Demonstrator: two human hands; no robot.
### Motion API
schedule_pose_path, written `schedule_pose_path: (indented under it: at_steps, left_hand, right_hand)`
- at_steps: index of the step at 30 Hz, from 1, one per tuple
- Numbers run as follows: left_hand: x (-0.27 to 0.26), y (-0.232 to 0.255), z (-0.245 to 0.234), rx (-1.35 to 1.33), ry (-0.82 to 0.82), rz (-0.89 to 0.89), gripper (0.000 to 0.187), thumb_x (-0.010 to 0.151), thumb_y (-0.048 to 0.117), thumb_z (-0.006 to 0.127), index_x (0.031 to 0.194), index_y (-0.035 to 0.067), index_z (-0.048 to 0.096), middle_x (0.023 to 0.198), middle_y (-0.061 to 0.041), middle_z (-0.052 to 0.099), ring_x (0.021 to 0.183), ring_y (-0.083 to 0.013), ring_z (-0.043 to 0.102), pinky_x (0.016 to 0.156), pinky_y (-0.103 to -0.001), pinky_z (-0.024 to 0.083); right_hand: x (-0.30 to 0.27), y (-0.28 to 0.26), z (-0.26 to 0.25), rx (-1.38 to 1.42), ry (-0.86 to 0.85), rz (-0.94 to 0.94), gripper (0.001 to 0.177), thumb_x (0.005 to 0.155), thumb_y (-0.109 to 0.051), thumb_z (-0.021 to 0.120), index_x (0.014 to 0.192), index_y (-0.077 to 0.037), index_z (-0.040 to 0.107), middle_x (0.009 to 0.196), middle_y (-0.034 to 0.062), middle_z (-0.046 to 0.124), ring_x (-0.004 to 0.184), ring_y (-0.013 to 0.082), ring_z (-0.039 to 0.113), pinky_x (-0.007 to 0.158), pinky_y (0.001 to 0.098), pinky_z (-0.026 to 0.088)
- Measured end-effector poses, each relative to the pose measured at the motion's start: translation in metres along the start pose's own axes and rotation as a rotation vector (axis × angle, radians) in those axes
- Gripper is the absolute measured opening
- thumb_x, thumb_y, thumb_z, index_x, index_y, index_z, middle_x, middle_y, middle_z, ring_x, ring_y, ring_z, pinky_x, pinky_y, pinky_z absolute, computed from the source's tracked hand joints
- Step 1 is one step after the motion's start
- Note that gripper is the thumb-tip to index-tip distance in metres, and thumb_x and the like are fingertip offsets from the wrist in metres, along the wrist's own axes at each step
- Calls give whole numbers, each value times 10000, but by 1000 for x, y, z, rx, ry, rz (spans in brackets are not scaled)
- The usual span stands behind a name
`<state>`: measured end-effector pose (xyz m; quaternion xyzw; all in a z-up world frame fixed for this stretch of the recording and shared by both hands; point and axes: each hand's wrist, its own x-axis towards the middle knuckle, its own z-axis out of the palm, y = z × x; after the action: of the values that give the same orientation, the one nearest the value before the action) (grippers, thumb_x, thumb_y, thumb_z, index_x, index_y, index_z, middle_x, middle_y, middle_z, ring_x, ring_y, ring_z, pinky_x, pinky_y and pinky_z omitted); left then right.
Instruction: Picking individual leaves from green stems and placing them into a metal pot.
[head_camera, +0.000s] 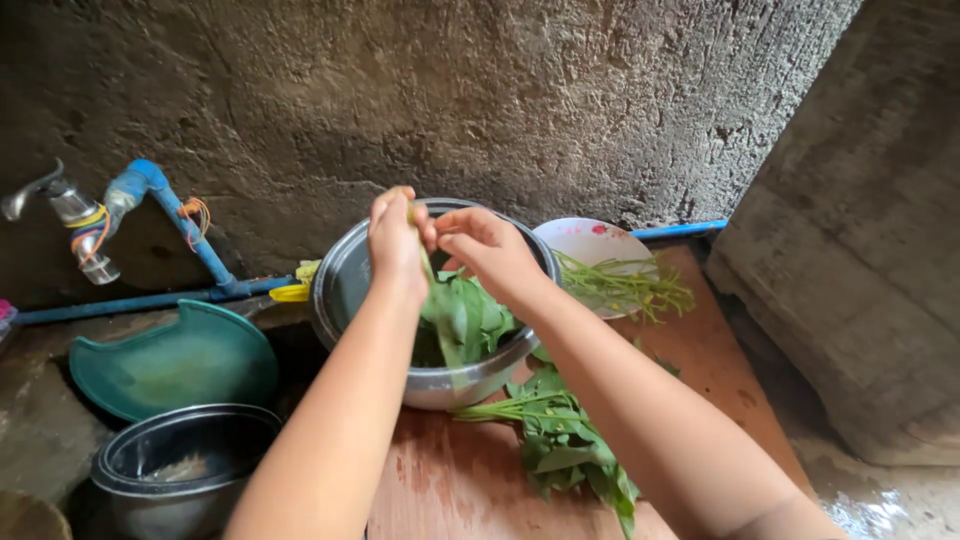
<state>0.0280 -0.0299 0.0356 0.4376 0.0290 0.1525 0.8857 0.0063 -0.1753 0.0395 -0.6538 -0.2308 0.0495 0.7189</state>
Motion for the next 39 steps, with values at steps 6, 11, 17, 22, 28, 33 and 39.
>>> schedule_pose_path:
  at_steps: [6, 11, 17, 22, 28, 33, 39]
  left_hand:
    - [-17, -6, 57, -215, -14, 27, 341, 988, 255, 503, 1300, 118, 496, 905, -64, 652, 701, -170, 630, 605, -316, 512]
    - [-31, -51, 54, 522, -244, 61, 520, 917, 195, 671, 1390, 125, 468, 1028, -83, 703, 889, -175, 672, 752, -319, 501]
    - [-95, -36, 58, 1085, -434, 297, 235, 864, 179, 668, 1074, 100, 738, 1016, -87, 746, 923, -218, 724, 841, -349, 558]
    - [-126, -41, 41, 1177, -502, 412, 206, 838, 124, 656, 1024, 104, 741, 1029, -103, 724, 958, -279, 700, 839, -386, 549]
    - [-150, -31, 44, 1220, -564, 466, 190, 857, 108, 645, 1014, 105, 750, 986, -115, 708, 970, -306, 685, 862, -409, 545]
    - [-162, -25, 38, 1506, -452, 412, 317, 803, 161, 737, 1113, 101, 709, 1102, -192, 645, 973, -403, 635, 859, -493, 497]
    - [-160, -21, 33, 1498, -505, 325, 310, 828, 234, 743, 1113, 116, 712, 1083, -145, 685, 974, -354, 679, 876, -459, 527]
  right_hand:
    - [-35, -26, -30, -243, 91, 9, 351, 864, -83, 710, 1212, -41, 700, 886, 56, 778, 619, 142, 631, 562, 323, 507]
    - [-36, -7, -118, -848, 449, -259, 325, 846, -64, 716, 1161, -113, 777, 915, 81, 800, 763, 167, 749, 710, 328, 582]
    - [-54, 16, -169, -1316, 387, -499, 371, 694, -133, 752, 1061, -85, 777, 907, 156, 762, 803, 323, 706, 721, 419, 544]
    - [-91, 3, -141, -1098, 112, 129, 173, 851, -195, 675, 953, -96, 775, 808, 142, 733, 723, 296, 729, 709, 418, 567]
    - [-131, 43, -135, -1095, -441, 130, 147, 751, -229, 736, 847, -149, 814, 798, 87, 762, 754, 278, 739, 717, 417, 558]
    - [-158, 51, -126, -1355, -382, -146, 127, 671, -188, 739, 767, -134, 803, 837, 133, 724, 809, 354, 675, 703, 476, 539]
    - [-150, -13, -137, -1373, -245, -79, 192, 711, -250, 722, 833, -111, 775, 876, 142, 726, 882, 345, 679, 804, 464, 536]
